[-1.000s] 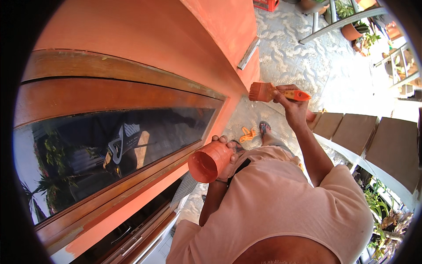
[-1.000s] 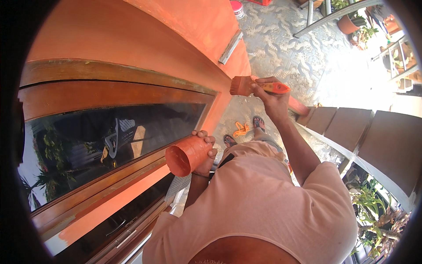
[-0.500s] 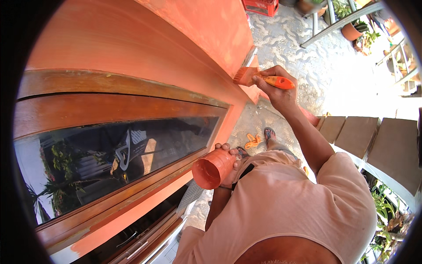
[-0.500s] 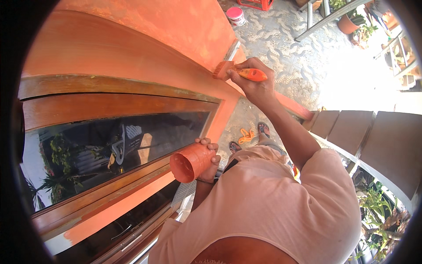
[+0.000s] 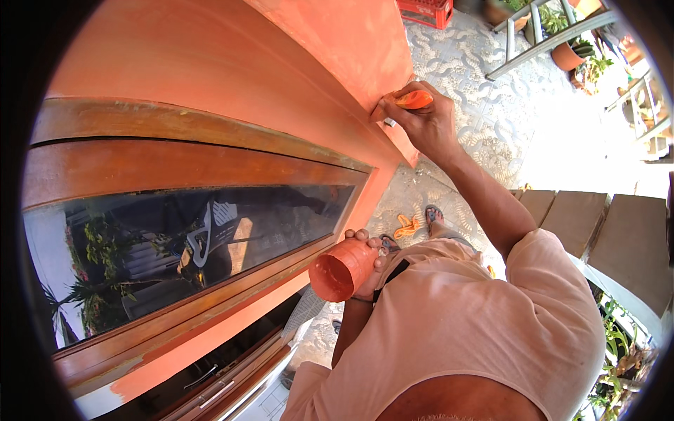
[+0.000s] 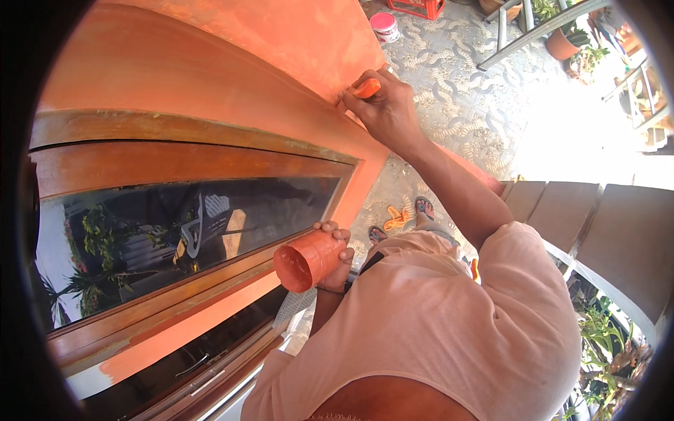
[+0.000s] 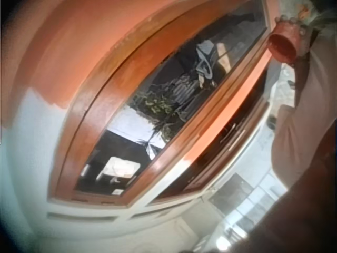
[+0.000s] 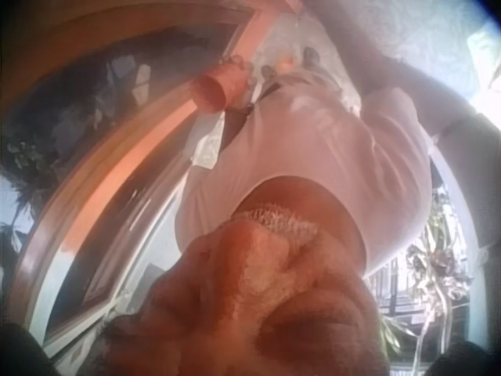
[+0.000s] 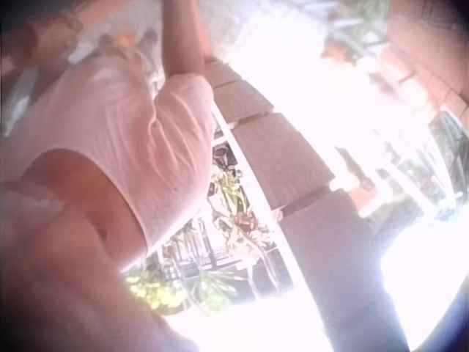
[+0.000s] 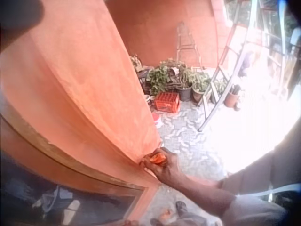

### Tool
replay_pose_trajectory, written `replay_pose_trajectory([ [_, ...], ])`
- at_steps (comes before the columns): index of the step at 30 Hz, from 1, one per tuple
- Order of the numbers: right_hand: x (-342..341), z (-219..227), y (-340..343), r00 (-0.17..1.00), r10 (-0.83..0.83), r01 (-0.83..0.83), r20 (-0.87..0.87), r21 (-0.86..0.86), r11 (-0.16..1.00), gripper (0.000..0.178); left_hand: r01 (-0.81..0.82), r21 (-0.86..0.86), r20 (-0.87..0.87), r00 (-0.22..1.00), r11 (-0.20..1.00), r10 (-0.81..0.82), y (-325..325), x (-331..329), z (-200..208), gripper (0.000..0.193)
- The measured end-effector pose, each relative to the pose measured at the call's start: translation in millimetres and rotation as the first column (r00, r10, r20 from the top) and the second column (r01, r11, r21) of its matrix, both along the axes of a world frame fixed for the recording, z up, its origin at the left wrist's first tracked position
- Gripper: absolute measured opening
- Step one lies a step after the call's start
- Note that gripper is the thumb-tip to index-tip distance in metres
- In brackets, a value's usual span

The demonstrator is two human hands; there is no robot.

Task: The person paints the wooden door frame with orange paint using a brush. They repeatedly dip the brush into a small container and apply paint along the vertical and horizontal edges of the frame.

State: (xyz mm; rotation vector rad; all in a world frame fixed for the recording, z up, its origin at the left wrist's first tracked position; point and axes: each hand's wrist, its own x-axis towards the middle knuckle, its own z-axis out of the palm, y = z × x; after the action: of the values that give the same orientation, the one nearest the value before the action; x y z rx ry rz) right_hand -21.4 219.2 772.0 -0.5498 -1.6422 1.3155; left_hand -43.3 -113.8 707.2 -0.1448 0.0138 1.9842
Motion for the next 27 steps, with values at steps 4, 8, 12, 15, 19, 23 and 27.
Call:
replay_pose_trajectory([
  [4,-3,25,5,1.000,0.013,-0.013,0.005,-0.008,1.000,0.022,0.015,0.018,0.033,0.999,1.000,-0.016,2,-2,1,0.048],
  [8,-2,61,6,1.000,-0.007,0.007,-0.003,0.046,0.999,0.026,0.022,0.020,0.037,0.999,1.000,-0.022,4,-3,2,0.045],
  [12,-8,81,15,0.997,-0.054,0.061,-0.060,0.128,0.990,0.028,0.028,0.033,0.043,0.999,0.999,-0.029,4,-3,0,0.045],
  [15,-1,109,14,0.996,-0.078,0.083,-0.032,0.199,0.976,0.017,0.032,0.036,0.038,0.999,0.999,-0.033,5,-2,0,0.046],
  [19,-2,132,18,0.987,-0.076,0.099,-0.145,0.166,0.981,0.018,0.028,0.049,0.045,0.999,0.998,-0.030,6,2,-1,0.047],
  [23,8,166,0,0.868,-0.048,0.042,-0.494,-0.022,0.999,0.019,0.014,0.074,0.031,0.999,0.997,-0.017,0,1,-10,0.048],
  [27,9,173,11,0.708,-0.044,0.187,-0.704,0.127,0.974,0.023,0.010,0.064,0.016,1.000,0.998,-0.011,4,5,2,0.049],
])
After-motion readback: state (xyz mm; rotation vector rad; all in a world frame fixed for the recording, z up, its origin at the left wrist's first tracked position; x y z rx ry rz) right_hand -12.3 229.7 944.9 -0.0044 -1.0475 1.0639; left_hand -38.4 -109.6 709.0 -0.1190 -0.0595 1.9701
